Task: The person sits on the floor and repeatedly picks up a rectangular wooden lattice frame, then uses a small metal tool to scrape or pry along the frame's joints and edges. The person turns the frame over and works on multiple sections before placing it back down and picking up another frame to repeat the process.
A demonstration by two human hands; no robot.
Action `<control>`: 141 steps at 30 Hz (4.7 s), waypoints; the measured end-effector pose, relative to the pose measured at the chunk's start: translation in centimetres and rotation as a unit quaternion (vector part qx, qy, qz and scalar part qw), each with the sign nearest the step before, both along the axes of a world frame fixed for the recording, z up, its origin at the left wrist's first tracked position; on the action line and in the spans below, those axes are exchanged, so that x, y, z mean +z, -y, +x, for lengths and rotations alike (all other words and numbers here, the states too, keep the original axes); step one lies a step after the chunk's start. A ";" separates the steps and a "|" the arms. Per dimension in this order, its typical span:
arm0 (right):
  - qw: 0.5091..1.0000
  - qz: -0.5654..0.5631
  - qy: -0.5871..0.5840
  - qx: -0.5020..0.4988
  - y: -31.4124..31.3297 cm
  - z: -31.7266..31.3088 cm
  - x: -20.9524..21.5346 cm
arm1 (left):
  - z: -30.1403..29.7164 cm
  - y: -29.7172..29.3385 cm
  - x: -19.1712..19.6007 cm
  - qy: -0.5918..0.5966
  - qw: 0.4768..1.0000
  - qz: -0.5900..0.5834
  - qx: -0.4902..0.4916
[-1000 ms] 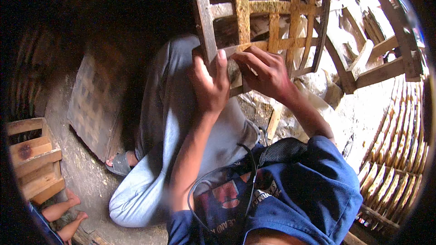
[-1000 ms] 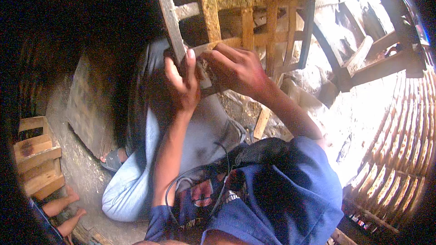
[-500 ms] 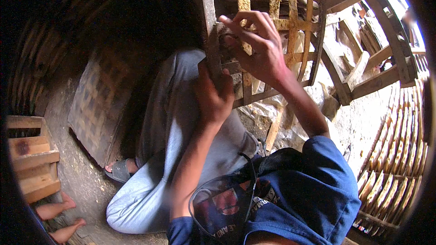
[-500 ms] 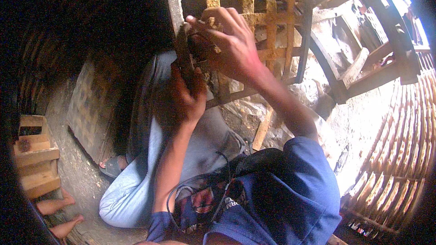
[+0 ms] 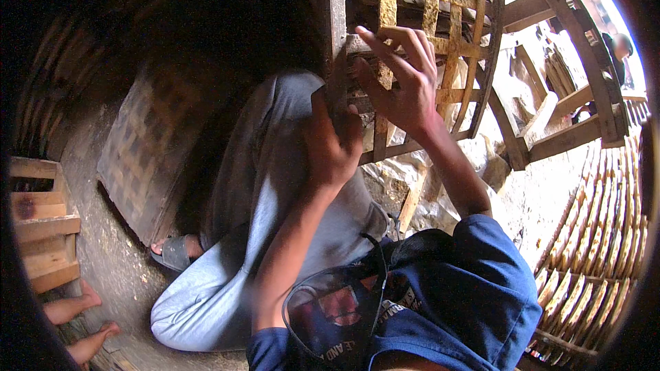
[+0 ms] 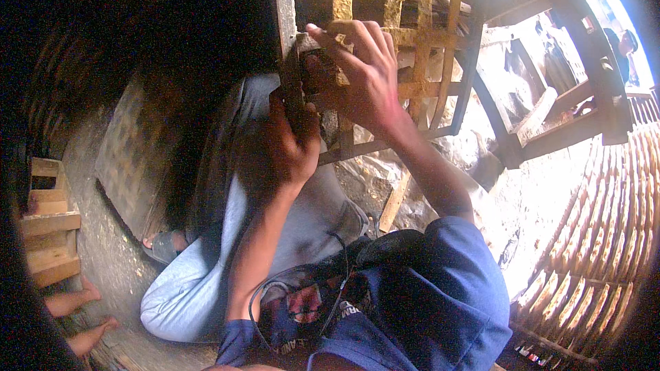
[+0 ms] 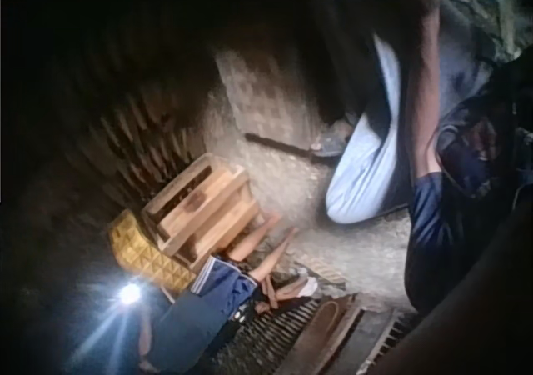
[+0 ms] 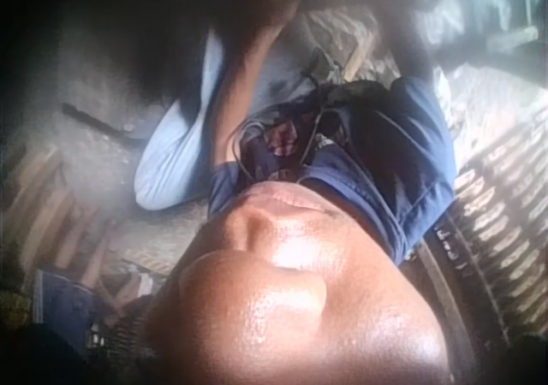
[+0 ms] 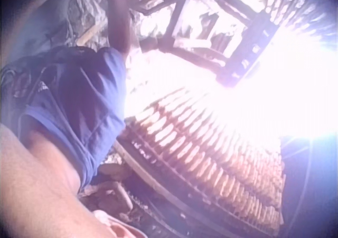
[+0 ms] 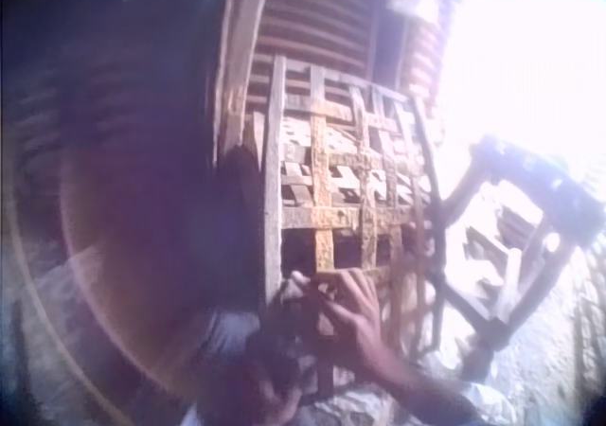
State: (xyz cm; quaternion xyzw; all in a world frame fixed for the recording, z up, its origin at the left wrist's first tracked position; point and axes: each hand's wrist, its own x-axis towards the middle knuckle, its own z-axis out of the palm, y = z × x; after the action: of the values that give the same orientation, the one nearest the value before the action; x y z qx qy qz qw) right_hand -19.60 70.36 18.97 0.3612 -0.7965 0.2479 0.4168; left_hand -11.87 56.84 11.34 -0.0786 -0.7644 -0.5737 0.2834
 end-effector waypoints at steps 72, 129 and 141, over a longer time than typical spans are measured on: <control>0.971 0.087 0.014 -0.223 -4.4 -1.7 0.6 | 0.1 -1.3 -1.1 0.002 0.998 0.048 0.048; 0.855 -0.311 0.376 0.174 5.2 6.7 2.3 | 18.4 18.5 12.2 0.102 0.909 0.293 0.277; 0.474 -0.382 0.550 0.571 25.2 4.7 11.8 | 23.4 30.4 20.5 -0.127 0.539 -0.599 0.578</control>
State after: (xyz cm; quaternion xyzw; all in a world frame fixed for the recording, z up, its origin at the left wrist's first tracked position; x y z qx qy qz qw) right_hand -14.86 45.21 30.81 0.3305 -0.3059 0.8588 -0.2444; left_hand 11.54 26.44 31.81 0.1570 -0.7652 0.3221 0.5349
